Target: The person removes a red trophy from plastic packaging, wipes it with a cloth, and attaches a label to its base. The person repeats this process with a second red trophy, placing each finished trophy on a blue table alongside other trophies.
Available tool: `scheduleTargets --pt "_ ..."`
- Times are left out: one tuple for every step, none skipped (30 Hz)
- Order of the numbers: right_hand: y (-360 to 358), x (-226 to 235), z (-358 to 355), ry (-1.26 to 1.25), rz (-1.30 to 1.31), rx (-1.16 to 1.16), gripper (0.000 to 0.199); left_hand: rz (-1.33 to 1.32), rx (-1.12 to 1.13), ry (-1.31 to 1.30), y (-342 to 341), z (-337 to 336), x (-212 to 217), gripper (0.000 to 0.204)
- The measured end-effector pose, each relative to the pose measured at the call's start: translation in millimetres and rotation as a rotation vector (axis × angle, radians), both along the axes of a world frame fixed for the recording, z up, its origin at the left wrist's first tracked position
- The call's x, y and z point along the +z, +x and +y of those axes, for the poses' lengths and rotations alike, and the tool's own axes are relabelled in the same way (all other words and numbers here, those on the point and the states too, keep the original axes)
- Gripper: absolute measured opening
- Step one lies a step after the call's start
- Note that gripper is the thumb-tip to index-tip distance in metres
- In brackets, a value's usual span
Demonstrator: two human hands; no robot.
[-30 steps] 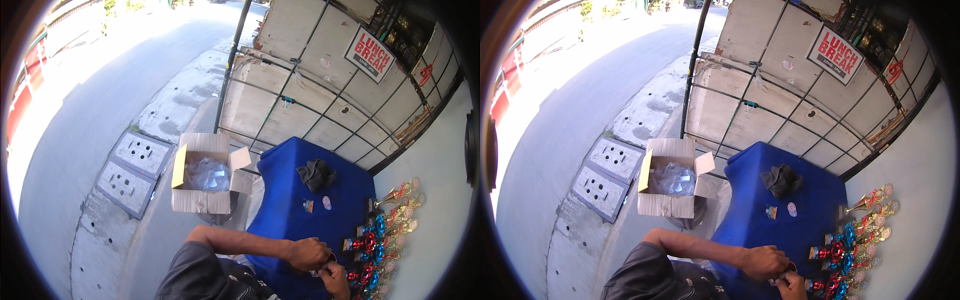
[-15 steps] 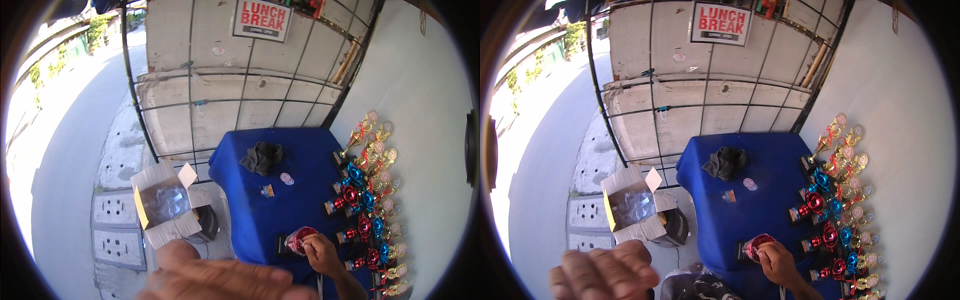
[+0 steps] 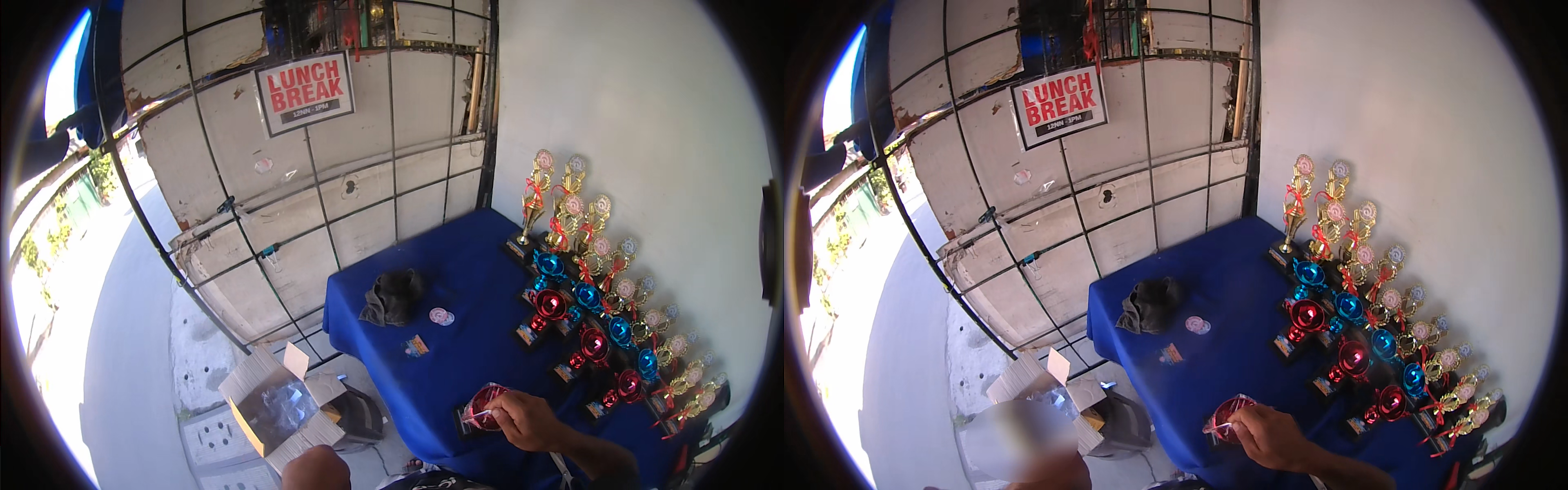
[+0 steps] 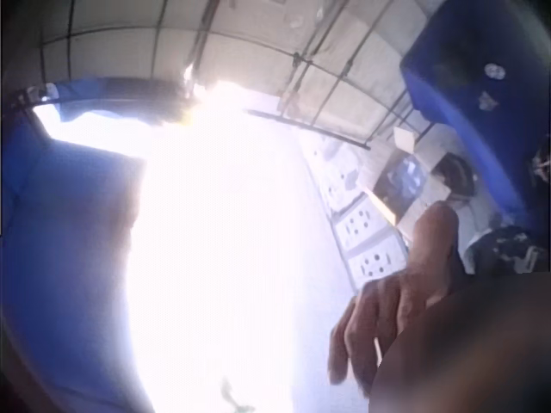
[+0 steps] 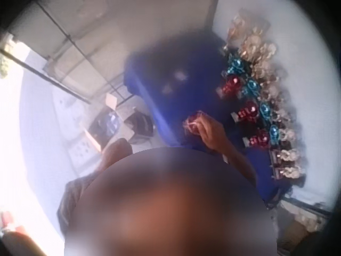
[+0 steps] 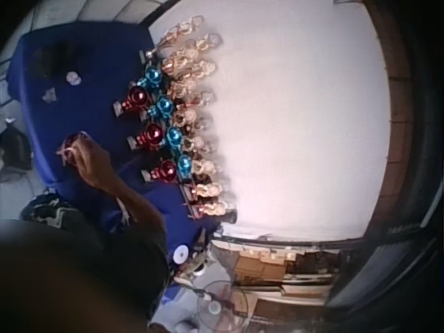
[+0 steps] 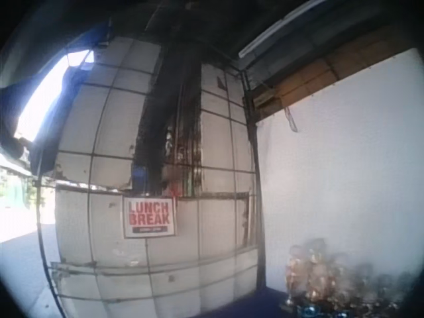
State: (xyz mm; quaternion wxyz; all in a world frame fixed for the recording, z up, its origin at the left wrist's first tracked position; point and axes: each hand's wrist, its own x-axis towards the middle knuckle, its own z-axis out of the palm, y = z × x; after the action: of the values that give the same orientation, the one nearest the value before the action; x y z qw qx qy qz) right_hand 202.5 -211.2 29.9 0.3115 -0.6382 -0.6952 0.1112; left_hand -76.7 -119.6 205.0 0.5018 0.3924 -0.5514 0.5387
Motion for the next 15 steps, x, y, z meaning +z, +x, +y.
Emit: scheduleTargets --pt "1.0 -1.2 0.7 0.108 0.019 0.038 0.011 0.188 0.134 -0.422 6.5 -14.2 -12.0 0.022" --pt "2.2 -2.7 1.6 0.217 0.039 0.071 0.011 0.293 0.467 -0.339 23.0 -2.0 -37.5 0.029" --pt "3.1 -4.3 2.1 0.233 0.072 0.076 0.011 0.680 0.753 -0.114 37.3 10.6 -60.1 0.027" --pt "4.1 -5.9 2.4 0.245 0.108 0.079 0.010 1.034 1.019 0.090 51.5 24.1 -86.3 0.033" --pt "5.0 -7.6 1.5 0.217 0.150 0.093 0.009 1.293 1.130 0.171 82.4 19.3 -118.8 0.041" --pt "6.2 -9.2 0.1 0.128 0.169 0.037 0.008 1.231 1.190 0.277 102.8 21.2 -149.4 0.044" --pt "7.8 -10.8 -2.2 -0.002 0.191 -0.003 0.008 1.230 1.252 0.374 116.9 20.3 -178.0 0.047" --pt "9.4 -11.8 -5.0 -0.213 0.206 -0.081 0.008 1.175 1.289 0.328 124.8 20.3 -203.2 0.044" --pt "10.7 -12.5 -6.6 -0.103 0.267 -0.016 0.008 1.145 1.336 0.319 129.1 22.5 -223.9 0.041" --pt "12.3 -12.7 -8.0 -0.068 0.320 0.007 0.009 1.067 1.398 0.307 129.5 22.7 -239.5 0.038" --pt "14.0 -12.7 -8.2 -0.052 0.389 0.033 0.010 1.060 1.364 0.284 129.7 23.0 -251.7 0.036" --pt "15.5 -12.6 -7.8 -0.094 0.389 0.053 0.012 1.004 1.347 0.255 128.0 23.2 -259.9 0.033" --pt "17.8 -12.0 -5.8 -0.141 0.399 0.080 0.013 0.996 1.334 0.230 126.9 24.5 -264.6 0.031" --pt "19.7 -11.5 -3.0 -0.182 0.405 0.112 0.015 0.918 1.319 0.217 126.0 25.5 -266.9 0.030" --pt "21.4 -10.7 -0.3 -0.205 0.409 0.125 0.016 0.900 1.306 0.202 125.3 26.0 -266.9 0.029"
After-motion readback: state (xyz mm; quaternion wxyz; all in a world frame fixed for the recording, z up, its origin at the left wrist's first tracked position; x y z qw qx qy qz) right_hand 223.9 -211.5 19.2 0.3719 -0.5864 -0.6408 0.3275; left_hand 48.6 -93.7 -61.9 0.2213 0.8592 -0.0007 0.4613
